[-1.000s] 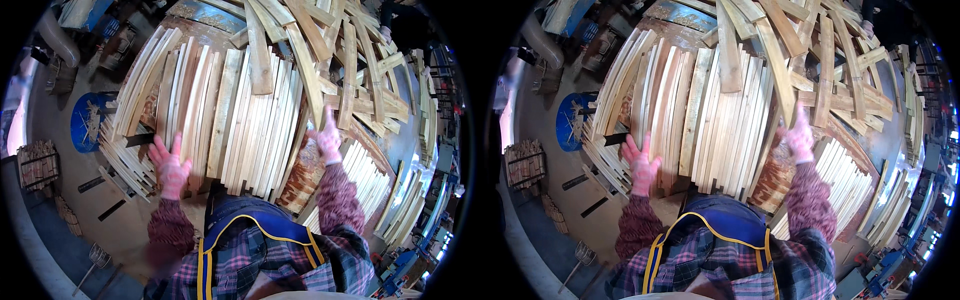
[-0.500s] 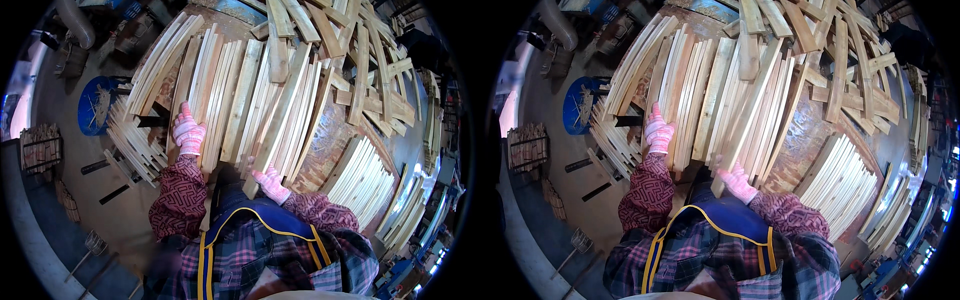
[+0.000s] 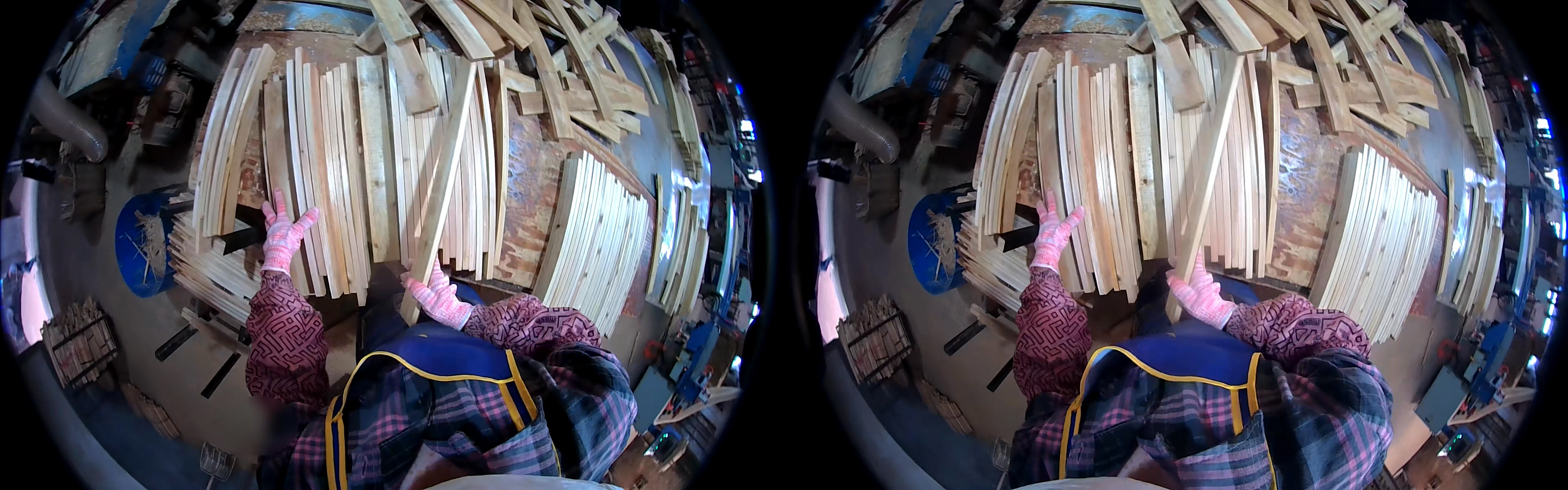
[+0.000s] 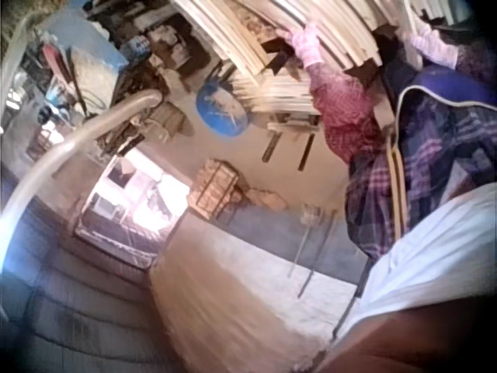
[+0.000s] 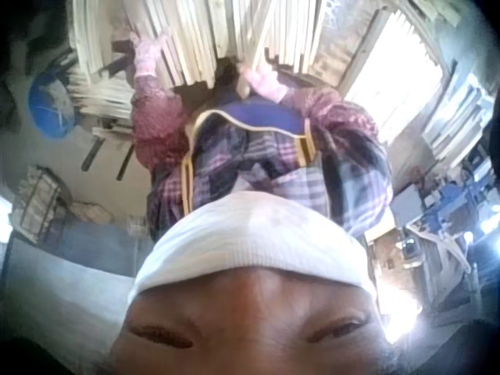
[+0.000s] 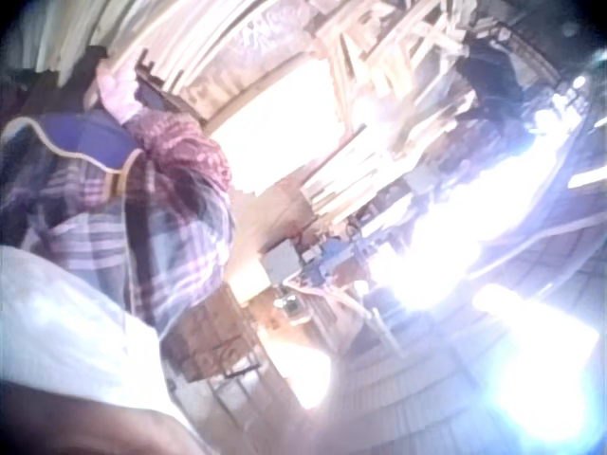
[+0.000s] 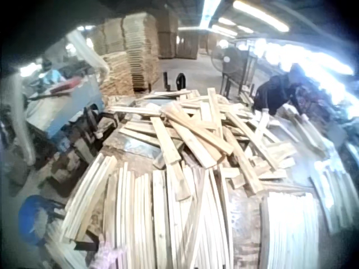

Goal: The person sorts and stacks thin wooden planks on a workbench. They pick up individual planks from a disorganized pile, inspect them, and place them into a neat, aligned stack.

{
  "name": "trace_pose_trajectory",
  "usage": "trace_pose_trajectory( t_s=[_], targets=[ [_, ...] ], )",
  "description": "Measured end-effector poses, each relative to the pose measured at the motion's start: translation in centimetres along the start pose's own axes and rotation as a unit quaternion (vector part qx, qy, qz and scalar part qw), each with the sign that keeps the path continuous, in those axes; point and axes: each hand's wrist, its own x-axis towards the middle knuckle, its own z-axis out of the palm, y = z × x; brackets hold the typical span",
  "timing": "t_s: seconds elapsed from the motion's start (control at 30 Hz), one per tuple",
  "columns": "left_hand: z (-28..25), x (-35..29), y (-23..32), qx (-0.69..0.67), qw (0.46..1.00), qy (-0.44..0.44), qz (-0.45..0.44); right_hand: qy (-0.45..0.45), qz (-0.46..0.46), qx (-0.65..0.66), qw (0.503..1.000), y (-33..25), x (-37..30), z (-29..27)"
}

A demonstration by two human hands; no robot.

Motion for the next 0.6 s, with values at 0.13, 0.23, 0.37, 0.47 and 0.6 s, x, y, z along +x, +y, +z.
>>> trace_pose_trajectory(
  t_s=[0.13, 0.23, 0.37, 0.47, 0.6],
  targets=[
    [0.3, 0.8, -1.4, -0.046, 0.999, -0.014, 0.020, 0.069, -0.016, 0.017, 0.997, 0.0, -2.0, 1.1],
    [-0.1, 0.2, -0.7, -0.050, 0.998, -0.024, 0.003, 0.127, -0.037, 0.056, 0.990, -1.5, -4.5, 0.4],
    [0.0, -0.5, -0.1, -0.057, 0.998, 0.011, -0.004, 0.172, -0.228, 0.218, 0.933, -3.2, -4.7, -0.6],
    [-0.1, -0.8, -0.3, -0.091, 0.995, 0.021, -0.023, 0.280, -0.283, 0.240, 0.885, -8.7, -2.6, -0.8],
    [0.4, 0.2, -0.7, -0.099, 0.994, 0.022, -0.032, 0.142, -0.240, 0.207, 0.938, -7.2, 0.9, 0.9]
  ],
)
